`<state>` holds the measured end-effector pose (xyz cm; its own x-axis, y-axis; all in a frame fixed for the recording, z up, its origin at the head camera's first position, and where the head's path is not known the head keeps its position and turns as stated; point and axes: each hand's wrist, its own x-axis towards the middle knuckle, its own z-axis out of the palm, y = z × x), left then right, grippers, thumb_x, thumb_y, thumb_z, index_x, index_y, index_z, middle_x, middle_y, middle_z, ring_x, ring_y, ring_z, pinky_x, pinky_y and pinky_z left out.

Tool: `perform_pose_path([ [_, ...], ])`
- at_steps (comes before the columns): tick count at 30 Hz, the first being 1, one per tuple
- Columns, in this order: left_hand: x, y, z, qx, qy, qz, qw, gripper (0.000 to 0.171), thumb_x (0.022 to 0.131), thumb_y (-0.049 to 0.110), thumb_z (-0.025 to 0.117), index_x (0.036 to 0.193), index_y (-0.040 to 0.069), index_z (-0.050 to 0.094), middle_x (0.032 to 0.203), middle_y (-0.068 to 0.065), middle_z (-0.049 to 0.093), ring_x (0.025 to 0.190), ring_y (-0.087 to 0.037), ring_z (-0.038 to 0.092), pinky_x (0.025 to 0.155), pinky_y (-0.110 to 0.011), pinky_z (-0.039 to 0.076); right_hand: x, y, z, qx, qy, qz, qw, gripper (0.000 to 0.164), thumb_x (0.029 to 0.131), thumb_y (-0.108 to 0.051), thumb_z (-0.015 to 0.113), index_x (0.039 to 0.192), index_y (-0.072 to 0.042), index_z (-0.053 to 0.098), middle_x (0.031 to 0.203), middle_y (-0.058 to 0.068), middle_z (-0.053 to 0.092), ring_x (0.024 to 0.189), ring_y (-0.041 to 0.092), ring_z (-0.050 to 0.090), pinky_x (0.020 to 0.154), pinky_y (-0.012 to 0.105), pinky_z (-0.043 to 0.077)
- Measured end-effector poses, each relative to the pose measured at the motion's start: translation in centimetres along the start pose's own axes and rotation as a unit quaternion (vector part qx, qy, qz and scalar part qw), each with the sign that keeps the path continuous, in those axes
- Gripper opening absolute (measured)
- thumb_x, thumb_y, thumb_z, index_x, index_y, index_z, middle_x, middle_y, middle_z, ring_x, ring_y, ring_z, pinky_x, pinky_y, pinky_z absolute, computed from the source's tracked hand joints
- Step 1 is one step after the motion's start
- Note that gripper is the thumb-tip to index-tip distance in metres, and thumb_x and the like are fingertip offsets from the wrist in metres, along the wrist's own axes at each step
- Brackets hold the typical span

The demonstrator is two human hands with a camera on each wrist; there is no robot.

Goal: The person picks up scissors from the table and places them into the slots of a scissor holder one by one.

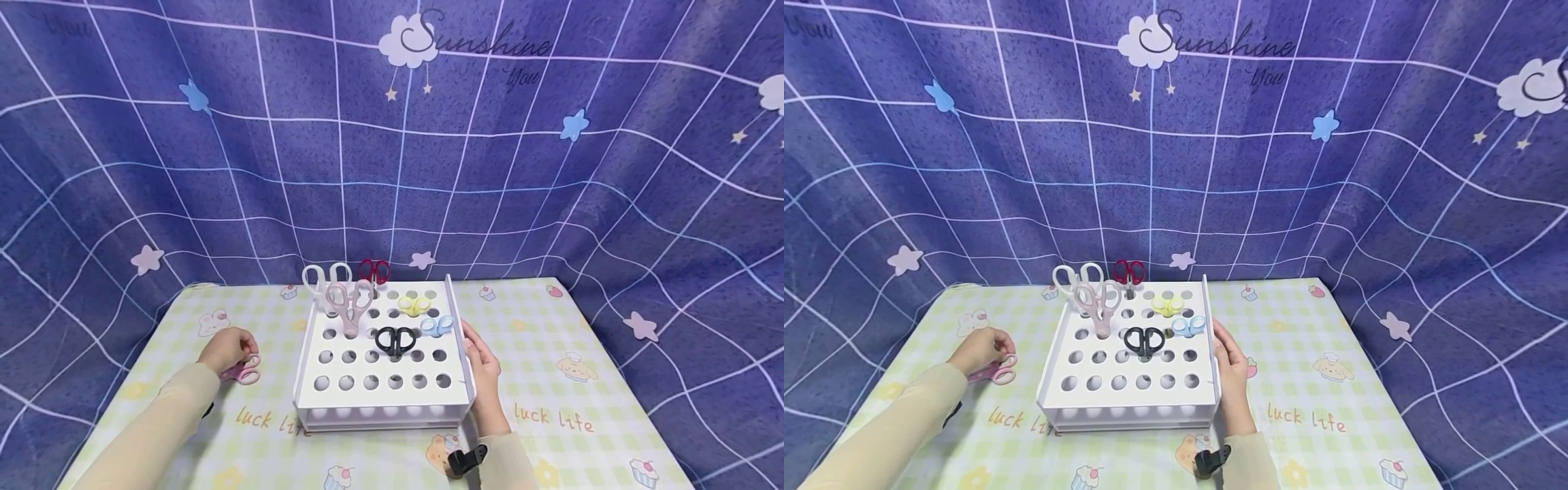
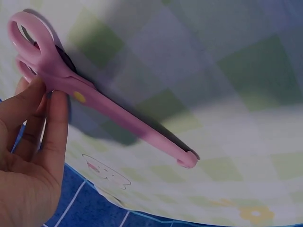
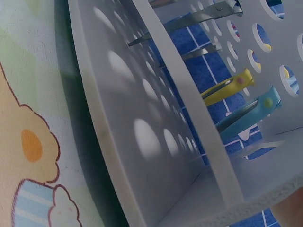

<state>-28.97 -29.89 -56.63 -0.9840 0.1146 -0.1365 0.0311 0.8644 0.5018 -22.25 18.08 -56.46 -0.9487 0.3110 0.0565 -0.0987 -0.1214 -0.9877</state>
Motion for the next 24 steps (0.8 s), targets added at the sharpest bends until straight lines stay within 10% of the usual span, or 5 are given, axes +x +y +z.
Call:
perform_pose_path([
  [10,0.8,-0.5,-1.1,0.029,0.061,0.006,0.9977,0.01,0.075,-0.004,0.067,0.077,0.006,0.068,0.07,-0.005,0.062,0.063,-0.015,0.053,0.064,-0.031,0.044,-0.1,-0.1,-0.1,0.006,-0.002,0.006,1.0,0.035,0.1,-0.018,0.052,0.132,-0.009,0.061,0.133,-0.003,0.062,0.109,0.0,0.061,0.087,0.016,0.054],
  [24,1.2,0.0,-1.8,-0.006,0.058,-0.006,0.9983,0.007,0.085,0.002,0.067,0.087,0.004,0.073,0.083,-0.01,0.069,0.074,-0.019,0.055,0.069,-0.031,0.043,-0.1,-0.3,0.1,-0.005,0.005,0.002,1.0,0.034,0.099,-0.018,0.053,0.132,-0.009,0.061,0.132,-0.001,0.063,0.107,0.0,0.061,0.085,0.014,0.053],
])
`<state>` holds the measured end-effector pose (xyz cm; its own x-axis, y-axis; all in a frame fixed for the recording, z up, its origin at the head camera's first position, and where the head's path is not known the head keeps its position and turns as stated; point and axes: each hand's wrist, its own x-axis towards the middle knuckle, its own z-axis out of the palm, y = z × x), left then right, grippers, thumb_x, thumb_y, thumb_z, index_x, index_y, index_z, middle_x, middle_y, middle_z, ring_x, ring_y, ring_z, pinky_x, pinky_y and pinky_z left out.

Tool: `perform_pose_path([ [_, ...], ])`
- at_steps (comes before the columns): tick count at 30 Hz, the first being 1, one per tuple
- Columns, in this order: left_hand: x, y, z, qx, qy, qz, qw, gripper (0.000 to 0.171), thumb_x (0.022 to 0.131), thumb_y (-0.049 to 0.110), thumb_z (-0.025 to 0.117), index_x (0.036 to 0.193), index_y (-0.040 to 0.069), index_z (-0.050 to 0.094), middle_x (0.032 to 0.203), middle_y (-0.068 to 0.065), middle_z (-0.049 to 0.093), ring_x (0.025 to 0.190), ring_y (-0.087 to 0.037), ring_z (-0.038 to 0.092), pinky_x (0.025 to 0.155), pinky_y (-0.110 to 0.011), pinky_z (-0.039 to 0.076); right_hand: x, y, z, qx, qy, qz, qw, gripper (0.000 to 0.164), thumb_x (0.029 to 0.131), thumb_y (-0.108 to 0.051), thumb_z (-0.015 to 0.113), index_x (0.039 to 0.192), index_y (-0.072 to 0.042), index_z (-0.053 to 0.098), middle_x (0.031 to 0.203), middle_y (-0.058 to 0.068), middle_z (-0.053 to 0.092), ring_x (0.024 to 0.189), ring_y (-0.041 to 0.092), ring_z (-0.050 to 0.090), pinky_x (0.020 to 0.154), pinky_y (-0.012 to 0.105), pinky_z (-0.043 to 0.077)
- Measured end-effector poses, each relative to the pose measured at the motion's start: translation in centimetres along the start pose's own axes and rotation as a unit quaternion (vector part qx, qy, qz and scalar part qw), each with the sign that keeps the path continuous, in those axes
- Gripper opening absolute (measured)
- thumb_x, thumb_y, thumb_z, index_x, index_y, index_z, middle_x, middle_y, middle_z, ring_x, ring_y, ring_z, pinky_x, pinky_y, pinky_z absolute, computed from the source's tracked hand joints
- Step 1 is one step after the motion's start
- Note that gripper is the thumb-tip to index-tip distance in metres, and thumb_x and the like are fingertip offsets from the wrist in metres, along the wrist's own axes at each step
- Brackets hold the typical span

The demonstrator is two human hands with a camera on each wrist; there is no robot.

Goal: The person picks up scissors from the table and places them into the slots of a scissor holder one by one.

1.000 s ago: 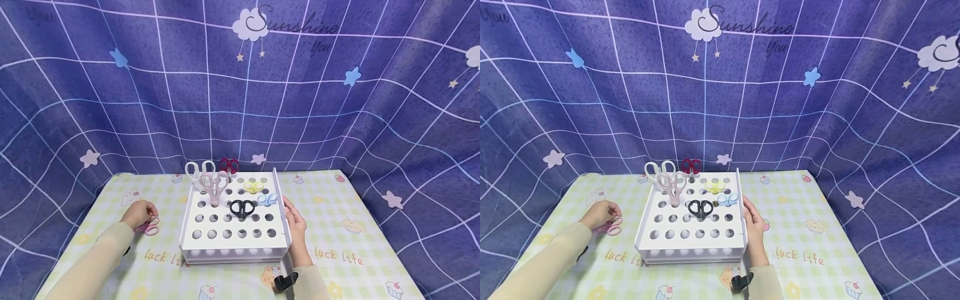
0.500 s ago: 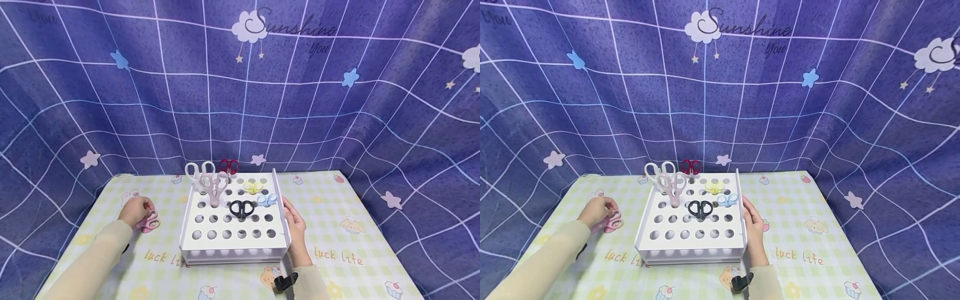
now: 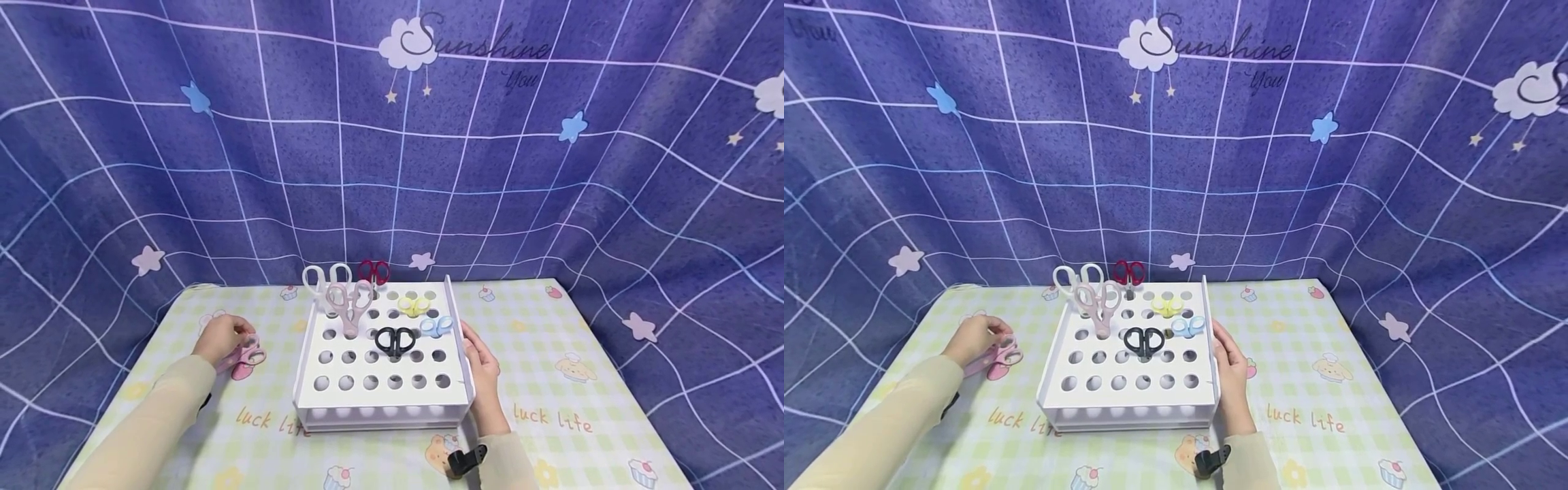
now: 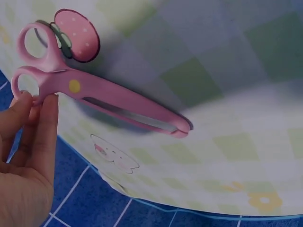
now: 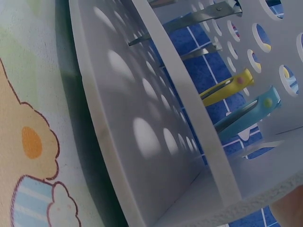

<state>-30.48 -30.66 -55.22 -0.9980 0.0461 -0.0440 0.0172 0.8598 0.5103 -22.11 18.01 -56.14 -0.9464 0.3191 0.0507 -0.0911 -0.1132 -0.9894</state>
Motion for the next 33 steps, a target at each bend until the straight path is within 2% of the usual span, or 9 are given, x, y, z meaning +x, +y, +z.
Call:
perform_pose_path([
  [11,-0.1,1.9,-0.7,0.003,0.095,0.05,0.9942,0.004,0.087,0.005,0.067,0.087,0.002,0.071,0.079,-0.009,0.069,0.068,-0.015,0.058,0.064,-0.03,0.046,-0.2,0.0,-0.1,-0.004,0.004,0.0,1.0,0.034,0.099,-0.018,0.053,0.131,-0.008,0.061,0.131,-0.005,0.064,0.11,-0.002,0.059,0.086,0.013,0.052],
  [16,-0.6,3.1,-1.5,0.0,0.16,0.076,0.9841,0.005,0.087,0.005,0.068,0.087,0.001,0.071,0.074,-0.008,0.068,0.065,-0.013,0.055,0.061,-0.028,0.045,-0.1,0.0,-0.1,-0.016,0.006,0.009,1.0,0.034,0.099,-0.021,0.053,0.131,-0.013,0.062,0.133,-0.003,0.062,0.112,-0.002,0.058,0.088,0.012,0.05],
  [20,-1.4,4.4,-2.2,-0.026,0.214,0.088,0.9724,0.007,0.088,0.008,0.069,0.088,0.001,0.071,0.073,-0.009,0.068,0.065,-0.007,0.055,0.059,-0.019,0.043,0.0,-0.1,0.0,-0.02,0.003,0.015,1.0,0.033,0.1,-0.021,0.053,0.13,-0.017,0.063,0.135,-0.002,0.061,0.113,0.0,0.058,0.089,0.012,0.05],
  [23,-2.3,5.1,-2.4,-0.054,0.234,0.071,0.9682,0.01,0.089,0.012,0.069,0.089,0.002,0.072,0.075,-0.01,0.07,0.065,0.002,0.054,0.058,-0.012,0.04,0.1,-0.1,0.1,-0.015,-0.002,0.014,1.0,0.034,0.1,-0.021,0.052,0.132,-0.016,0.062,0.137,0.0,0.059,0.114,0.0,0.057,0.09,0.013,0.05],
  [29,-4.8,5.3,-2.1,-0.109,0.221,0.005,0.9691,0.016,0.09,0.017,0.068,0.096,0.002,0.072,0.083,-0.014,0.073,0.062,0.013,0.053,0.055,-0.009,0.041,0.0,0.0,0.1,-0.013,0.001,0.008,1.0,0.033,0.1,-0.02,0.052,0.131,-0.014,0.062,0.137,-0.001,0.06,0.116,-0.001,0.057,0.092,0.012,0.048],
  [31,-5.5,5.5,-2.1,-0.129,0.224,-0.014,0.9658,0.019,0.09,0.02,0.069,0.097,0.003,0.072,0.084,-0.012,0.074,0.062,0.015,0.055,0.055,-0.008,0.043,0.0,0.0,0.1,-0.012,0.001,0.007,1.0,0.033,0.1,-0.019,0.052,0.131,-0.014,0.062,0.136,-0.002,0.06,0.115,0.0,0.057,0.092,0.012,0.049],
  [33,-5.9,6.0,-2.4,-0.15,0.234,-0.024,0.9603,0.021,0.09,0.023,0.07,0.098,0.003,0.072,0.081,-0.005,0.074,0.062,0.015,0.057,0.055,-0.007,0.044,0.0,-0.1,0.1,-0.011,0.001,0.009,1.0,0.034,0.1,-0.02,0.052,0.131,-0.014,0.062,0.135,-0.003,0.061,0.113,0.0,0.059,0.089,0.013,0.05],
])
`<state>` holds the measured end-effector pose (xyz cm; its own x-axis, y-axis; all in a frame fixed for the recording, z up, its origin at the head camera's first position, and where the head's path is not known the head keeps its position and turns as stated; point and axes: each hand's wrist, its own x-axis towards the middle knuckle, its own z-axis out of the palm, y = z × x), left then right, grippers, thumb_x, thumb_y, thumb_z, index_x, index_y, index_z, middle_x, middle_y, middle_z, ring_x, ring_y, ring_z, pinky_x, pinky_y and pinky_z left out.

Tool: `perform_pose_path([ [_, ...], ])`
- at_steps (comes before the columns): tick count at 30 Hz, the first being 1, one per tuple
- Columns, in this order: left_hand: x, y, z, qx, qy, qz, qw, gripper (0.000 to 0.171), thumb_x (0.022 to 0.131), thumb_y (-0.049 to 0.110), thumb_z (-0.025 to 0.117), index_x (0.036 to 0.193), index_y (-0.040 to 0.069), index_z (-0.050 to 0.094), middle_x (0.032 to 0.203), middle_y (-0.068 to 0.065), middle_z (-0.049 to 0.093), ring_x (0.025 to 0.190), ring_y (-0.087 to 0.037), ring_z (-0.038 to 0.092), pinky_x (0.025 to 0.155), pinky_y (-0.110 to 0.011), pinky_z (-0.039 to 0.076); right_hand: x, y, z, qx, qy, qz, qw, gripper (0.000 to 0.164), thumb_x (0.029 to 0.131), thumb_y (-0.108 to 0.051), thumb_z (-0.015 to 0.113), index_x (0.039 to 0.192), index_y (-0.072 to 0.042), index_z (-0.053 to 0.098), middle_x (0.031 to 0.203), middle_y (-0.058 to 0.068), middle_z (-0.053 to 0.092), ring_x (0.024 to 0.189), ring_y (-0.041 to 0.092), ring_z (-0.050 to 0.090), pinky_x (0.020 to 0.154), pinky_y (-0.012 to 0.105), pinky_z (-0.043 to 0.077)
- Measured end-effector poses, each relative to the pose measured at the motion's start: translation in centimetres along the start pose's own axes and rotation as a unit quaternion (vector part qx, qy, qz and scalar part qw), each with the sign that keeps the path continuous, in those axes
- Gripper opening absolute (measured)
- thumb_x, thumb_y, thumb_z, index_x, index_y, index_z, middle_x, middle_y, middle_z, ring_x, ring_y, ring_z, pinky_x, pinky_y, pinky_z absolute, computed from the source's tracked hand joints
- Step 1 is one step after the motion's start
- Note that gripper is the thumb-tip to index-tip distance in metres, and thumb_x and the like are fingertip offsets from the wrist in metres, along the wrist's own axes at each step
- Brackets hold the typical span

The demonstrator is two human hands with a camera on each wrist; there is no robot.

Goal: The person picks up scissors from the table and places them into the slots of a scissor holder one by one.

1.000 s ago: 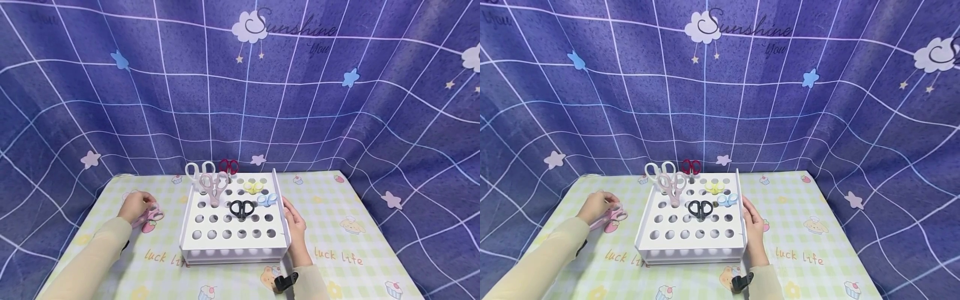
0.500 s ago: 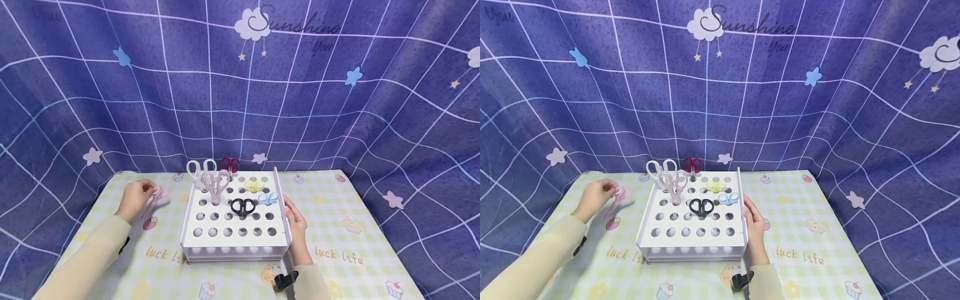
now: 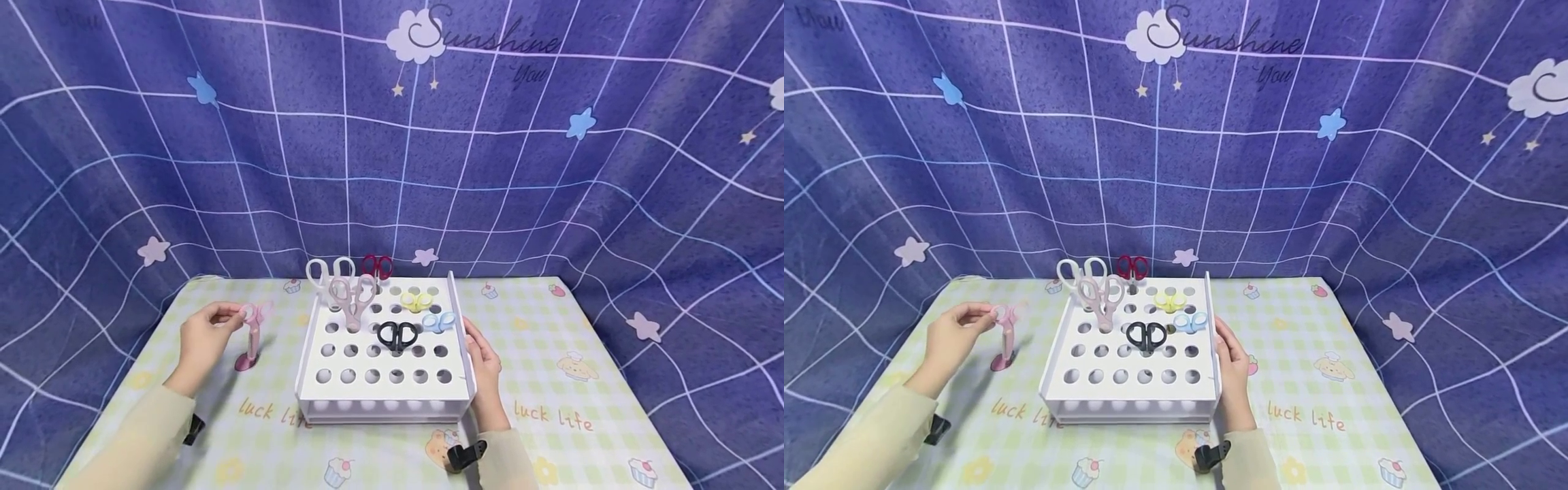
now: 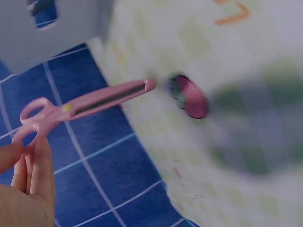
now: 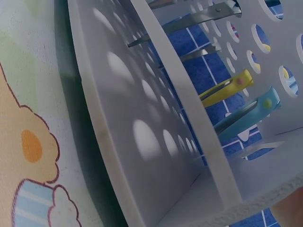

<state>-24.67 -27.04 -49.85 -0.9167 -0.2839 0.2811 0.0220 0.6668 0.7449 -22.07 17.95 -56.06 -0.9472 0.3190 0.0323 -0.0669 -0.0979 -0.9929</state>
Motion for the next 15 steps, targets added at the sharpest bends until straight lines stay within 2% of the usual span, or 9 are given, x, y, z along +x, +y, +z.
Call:
perform_pose_path([
  [5,-0.3,2.0,-1.0,-0.035,0.021,0.002,0.9992,0.025,0.088,0.026,0.072,0.1,0.004,0.072,0.071,0.027,0.063,0.066,0.016,0.058,0.058,-0.006,0.045,0.2,-0.1,0.3,0.015,-0.001,0.0,1.0,0.035,0.1,-0.02,0.051,0.132,-0.011,0.061,0.135,-0.001,0.061,0.11,0.0,0.06,0.085,0.014,0.052],
  [7,-0.4,2.8,-1.3,-0.044,0.022,0.005,0.9988,0.025,0.088,0.026,0.072,0.1,0.004,0.072,0.07,0.033,0.06,0.066,0.017,0.058,0.06,-0.005,0.045,0.3,-0.2,0.3,0.021,-0.003,-0.002,1.0,0.035,0.1,-0.02,0.051,0.133,-0.01,0.06,0.136,0.0,0.06,0.111,0.0,0.059,0.085,0.014,0.052],
  [11,-0.8,3.8,-1.3,-0.068,0.009,-0.003,0.9976,0.027,0.088,0.026,0.072,0.101,0.002,0.072,0.07,0.032,0.062,0.067,0.015,0.062,0.063,-0.004,0.048,0.2,-0.2,0.3,0.02,0.003,0.004,1.0,0.035,0.1,-0.02,0.052,0.132,-0.011,0.061,0.134,-0.002,0.061,0.111,0.0,0.059,0.085,0.013,0.052],
  [15,-1.0,4.0,-1.3,-0.121,-0.005,-0.023,0.9923,0.029,0.088,0.021,0.072,0.104,-0.003,0.069,0.074,0.024,0.068,0.069,0.008,0.067,0.068,-0.008,0.054,0.0,-0.2,0.2,0.015,0.008,0.015,1.0,0.034,0.099,-0.019,0.052,0.131,-0.013,0.062,0.131,-0.007,0.064,0.11,0.0,0.06,0.085,0.013,0.052],
])
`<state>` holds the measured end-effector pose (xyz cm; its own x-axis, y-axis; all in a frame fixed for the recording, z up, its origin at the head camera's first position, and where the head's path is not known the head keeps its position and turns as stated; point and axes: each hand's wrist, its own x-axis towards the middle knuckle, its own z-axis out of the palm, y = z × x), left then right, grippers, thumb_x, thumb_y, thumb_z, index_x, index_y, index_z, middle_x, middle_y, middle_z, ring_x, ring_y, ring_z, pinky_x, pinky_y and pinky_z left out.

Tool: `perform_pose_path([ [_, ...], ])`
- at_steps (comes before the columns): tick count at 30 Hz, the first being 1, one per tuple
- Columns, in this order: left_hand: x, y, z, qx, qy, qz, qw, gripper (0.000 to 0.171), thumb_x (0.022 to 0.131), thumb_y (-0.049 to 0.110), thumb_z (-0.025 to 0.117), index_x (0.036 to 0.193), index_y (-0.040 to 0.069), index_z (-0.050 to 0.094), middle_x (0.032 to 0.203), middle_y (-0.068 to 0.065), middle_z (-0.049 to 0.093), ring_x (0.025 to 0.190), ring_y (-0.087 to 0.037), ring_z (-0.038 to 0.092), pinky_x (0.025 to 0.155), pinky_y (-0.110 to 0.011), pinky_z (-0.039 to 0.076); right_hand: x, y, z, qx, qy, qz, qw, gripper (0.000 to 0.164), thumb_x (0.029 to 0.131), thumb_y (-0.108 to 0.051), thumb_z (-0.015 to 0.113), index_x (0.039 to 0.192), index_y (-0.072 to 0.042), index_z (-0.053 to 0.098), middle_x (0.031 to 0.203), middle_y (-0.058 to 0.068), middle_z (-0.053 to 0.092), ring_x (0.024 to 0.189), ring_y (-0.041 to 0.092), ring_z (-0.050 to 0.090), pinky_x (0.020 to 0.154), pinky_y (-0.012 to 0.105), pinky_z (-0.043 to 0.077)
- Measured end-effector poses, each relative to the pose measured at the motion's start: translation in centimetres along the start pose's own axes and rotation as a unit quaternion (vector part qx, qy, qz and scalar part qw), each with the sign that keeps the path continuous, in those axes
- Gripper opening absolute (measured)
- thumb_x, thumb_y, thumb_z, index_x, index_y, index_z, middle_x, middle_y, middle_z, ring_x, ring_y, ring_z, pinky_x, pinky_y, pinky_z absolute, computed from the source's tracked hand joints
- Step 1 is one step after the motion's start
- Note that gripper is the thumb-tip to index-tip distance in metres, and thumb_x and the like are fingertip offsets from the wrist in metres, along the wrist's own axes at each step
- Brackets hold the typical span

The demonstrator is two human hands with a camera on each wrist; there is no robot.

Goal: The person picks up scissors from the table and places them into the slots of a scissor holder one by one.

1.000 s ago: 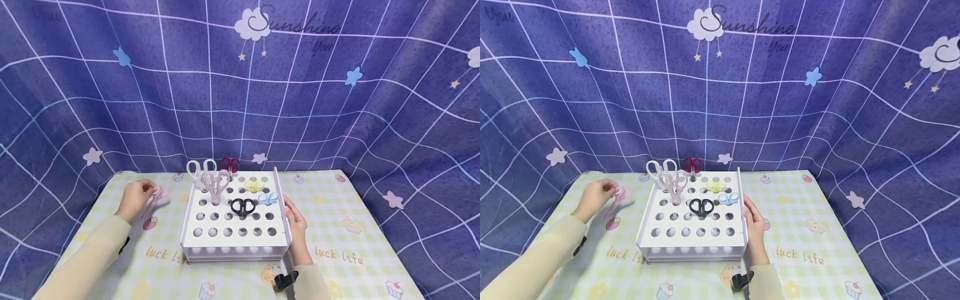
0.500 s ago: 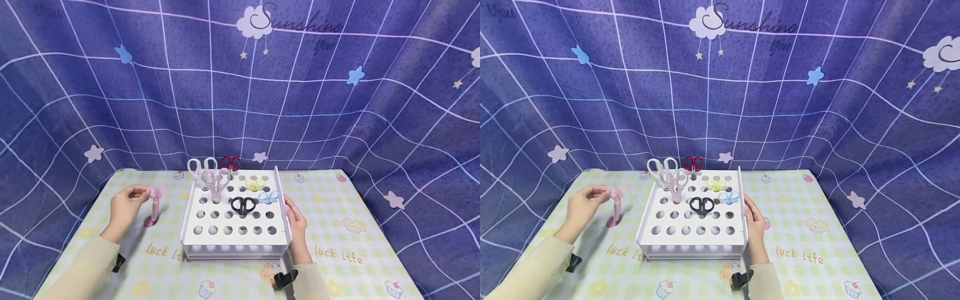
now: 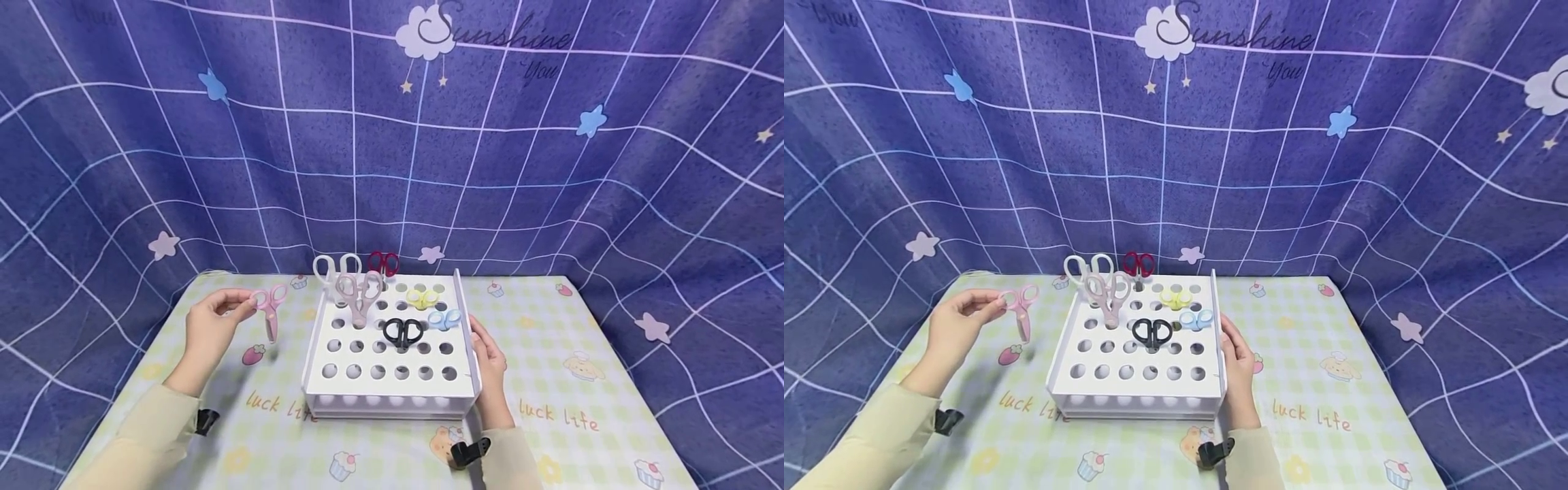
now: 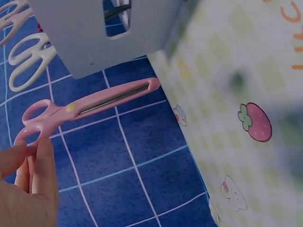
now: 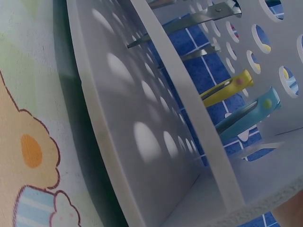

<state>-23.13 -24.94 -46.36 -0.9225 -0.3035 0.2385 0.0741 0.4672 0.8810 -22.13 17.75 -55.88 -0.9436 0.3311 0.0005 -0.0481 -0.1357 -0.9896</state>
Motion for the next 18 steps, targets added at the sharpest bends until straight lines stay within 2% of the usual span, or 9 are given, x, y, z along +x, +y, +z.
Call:
perform_pose_path([
  [3,0.1,0.0,0.1,-0.07,-0.005,-0.016,0.9974,0.03,0.087,0.015,0.073,0.105,-0.008,0.067,0.078,0.015,0.072,0.071,0.003,0.07,0.07,-0.014,0.057,0.0,0.0,0.0,0.001,-0.005,0.006,1.0,0.034,0.099,-0.018,0.052,0.132,-0.014,0.062,0.131,-0.008,0.063,0.112,-0.001,0.059,0.087,0.013,0.052],
  [5,0.1,0.0,0.0,-0.124,-0.009,-0.026,0.9919,0.028,0.086,0.009,0.073,0.104,-0.012,0.066,0.08,0.012,0.073,0.072,0.0,0.071,0.071,-0.017,0.057,-0.1,0.1,-0.1,0.001,-0.009,0.011,1.0,0.034,0.1,-0.019,0.052,0.132,-0.014,0.061,0.133,-0.007,0.062,0.114,-0.001,0.058,0.089,0.013,0.051],
  [9,0.0,0.3,-0.2,-0.192,-0.003,-0.048,0.9802,0.025,0.085,0.003,0.073,0.103,-0.012,0.067,0.079,0.009,0.075,0.071,-0.002,0.072,0.071,-0.017,0.057,-0.1,0.1,0.0,0.001,-0.012,0.016,1.0,0.034,0.1,-0.02,0.052,0.133,-0.015,0.061,0.135,-0.004,0.061,0.113,0.0,0.058,0.088,0.014,0.052],
  [11,-0.1,0.6,-0.3,-0.211,0.003,-0.053,0.976,0.023,0.084,0.003,0.073,0.103,-0.01,0.068,0.079,0.008,0.075,0.071,-0.003,0.072,0.071,-0.017,0.057,-0.1,0.0,0.0,-0.001,-0.014,0.014,1.0,0.035,0.1,-0.02,0.051,0.133,-0.015,0.061,0.135,-0.004,0.061,0.112,0.0,0.059,0.087,0.014,0.052],
  [18,-0.2,1.3,-0.5,-0.32,0.007,-0.038,0.9466,0.014,0.082,-0.006,0.071,0.096,-0.007,0.072,0.081,0.002,0.075,0.072,-0.007,0.072,0.072,-0.022,0.058,-0.1,-0.1,-0.1,0.004,-0.016,0.0,1.0,0.034,0.1,-0.019,0.051,0.133,-0.014,0.061,0.135,-0.004,0.061,0.115,0.0,0.058,0.09,0.013,0.051],
])
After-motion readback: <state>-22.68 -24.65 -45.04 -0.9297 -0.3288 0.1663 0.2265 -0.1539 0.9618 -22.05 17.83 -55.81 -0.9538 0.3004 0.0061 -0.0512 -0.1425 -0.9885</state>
